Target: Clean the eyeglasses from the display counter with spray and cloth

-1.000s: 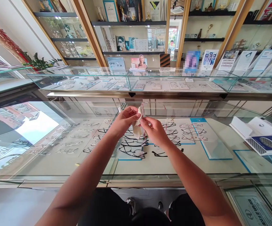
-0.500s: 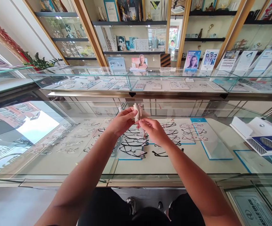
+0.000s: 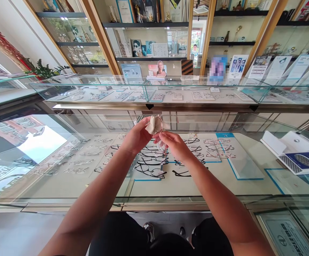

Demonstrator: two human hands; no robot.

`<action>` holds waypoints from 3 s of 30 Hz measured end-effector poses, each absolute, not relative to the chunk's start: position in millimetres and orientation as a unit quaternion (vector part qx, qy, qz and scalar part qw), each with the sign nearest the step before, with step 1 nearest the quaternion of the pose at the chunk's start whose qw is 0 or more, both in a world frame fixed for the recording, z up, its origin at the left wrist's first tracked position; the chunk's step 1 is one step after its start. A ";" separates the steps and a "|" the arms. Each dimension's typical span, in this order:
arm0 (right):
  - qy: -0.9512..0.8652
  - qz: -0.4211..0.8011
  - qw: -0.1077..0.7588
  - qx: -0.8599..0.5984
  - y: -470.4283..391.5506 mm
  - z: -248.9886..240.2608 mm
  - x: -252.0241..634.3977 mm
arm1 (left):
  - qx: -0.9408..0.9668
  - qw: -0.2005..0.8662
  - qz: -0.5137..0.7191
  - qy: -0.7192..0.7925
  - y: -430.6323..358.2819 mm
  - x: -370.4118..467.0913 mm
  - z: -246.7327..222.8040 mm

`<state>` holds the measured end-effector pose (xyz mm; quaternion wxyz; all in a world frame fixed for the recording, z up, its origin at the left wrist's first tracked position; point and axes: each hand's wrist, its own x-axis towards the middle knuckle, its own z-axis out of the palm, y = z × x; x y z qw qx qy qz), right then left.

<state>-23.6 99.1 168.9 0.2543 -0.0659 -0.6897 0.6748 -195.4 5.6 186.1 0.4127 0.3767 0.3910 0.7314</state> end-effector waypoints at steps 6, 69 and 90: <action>-0.703 0.667 0.242 -0.051 99.3 169.2 -23.3 | 0.379 0.418 0.729 0.386 1.8 -191.2 186.1; -0.704 0.652 0.273 -0.069 115.6 167.8 -20.2 | 0.384 0.343 0.751 0.413 7.1 -172.8 186.6; -0.642 0.566 0.464 -0.228 117.7 160.1 -27.2 | 0.430 0.431 0.668 0.429 12.3 -153.4 163.4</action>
